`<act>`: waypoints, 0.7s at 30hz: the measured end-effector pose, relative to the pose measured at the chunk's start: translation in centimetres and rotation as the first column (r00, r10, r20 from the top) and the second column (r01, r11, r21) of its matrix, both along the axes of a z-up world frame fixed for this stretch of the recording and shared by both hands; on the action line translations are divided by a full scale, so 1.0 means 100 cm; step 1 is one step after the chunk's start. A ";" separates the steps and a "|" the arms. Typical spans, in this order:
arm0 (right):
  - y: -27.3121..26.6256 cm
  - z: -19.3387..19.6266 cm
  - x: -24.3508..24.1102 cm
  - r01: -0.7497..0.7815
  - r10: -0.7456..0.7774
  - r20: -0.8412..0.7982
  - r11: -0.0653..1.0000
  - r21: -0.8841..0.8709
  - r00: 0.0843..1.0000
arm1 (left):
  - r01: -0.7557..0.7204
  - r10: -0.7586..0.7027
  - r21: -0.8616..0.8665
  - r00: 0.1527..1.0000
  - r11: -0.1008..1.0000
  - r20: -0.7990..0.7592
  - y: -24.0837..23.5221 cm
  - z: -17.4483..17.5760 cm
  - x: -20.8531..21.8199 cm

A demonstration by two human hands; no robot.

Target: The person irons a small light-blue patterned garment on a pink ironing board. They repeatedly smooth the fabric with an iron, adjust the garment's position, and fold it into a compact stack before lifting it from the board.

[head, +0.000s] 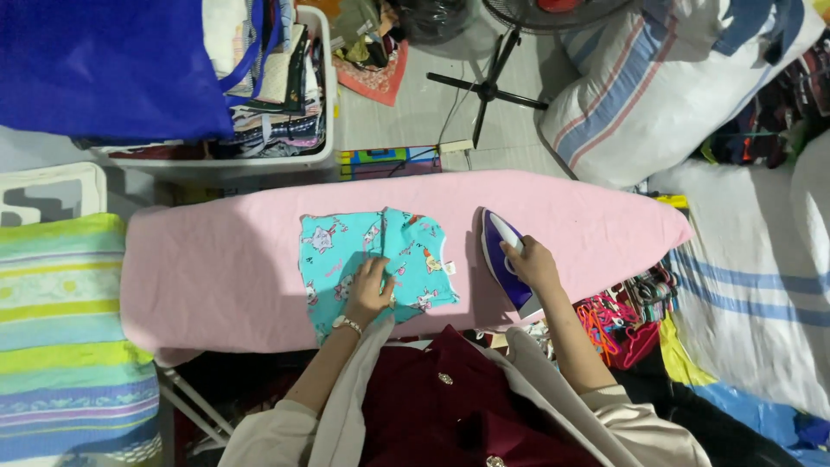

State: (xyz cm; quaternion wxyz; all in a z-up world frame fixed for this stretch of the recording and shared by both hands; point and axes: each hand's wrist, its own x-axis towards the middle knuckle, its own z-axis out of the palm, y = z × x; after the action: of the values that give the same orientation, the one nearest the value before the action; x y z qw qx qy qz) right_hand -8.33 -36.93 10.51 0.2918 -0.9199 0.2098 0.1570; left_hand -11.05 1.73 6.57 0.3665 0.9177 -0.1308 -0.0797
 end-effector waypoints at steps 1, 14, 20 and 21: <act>0.013 0.010 0.005 -0.014 0.014 -0.001 1.000 0.001 1.000 | -0.014 0.014 0.001 1.000 1.000 -0.001 0.001 -0.024 0.000; 0.132 0.100 0.017 -0.264 0.249 0.134 0.958 0.115 0.959 | -0.313 0.378 0.307 0.907 0.899 -0.182 -0.017 -0.014 0.040; 0.128 0.104 0.005 -0.267 0.258 0.102 0.960 0.088 0.961 | -0.398 0.415 0.193 0.908 0.897 -0.060 -0.011 -0.085 0.041; 0.127 0.103 0.004 -0.274 0.266 0.102 0.959 0.074 0.958 | -0.431 0.439 0.130 0.898 0.893 -0.043 -0.009 -0.077 0.037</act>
State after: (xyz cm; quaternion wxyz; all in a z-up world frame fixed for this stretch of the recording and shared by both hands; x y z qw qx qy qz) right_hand -7.92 -24.25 20.86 0.3171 -0.9324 0.0615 0.1623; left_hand -7.36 0.85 -1.17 0.3249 0.9402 0.0957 -0.0358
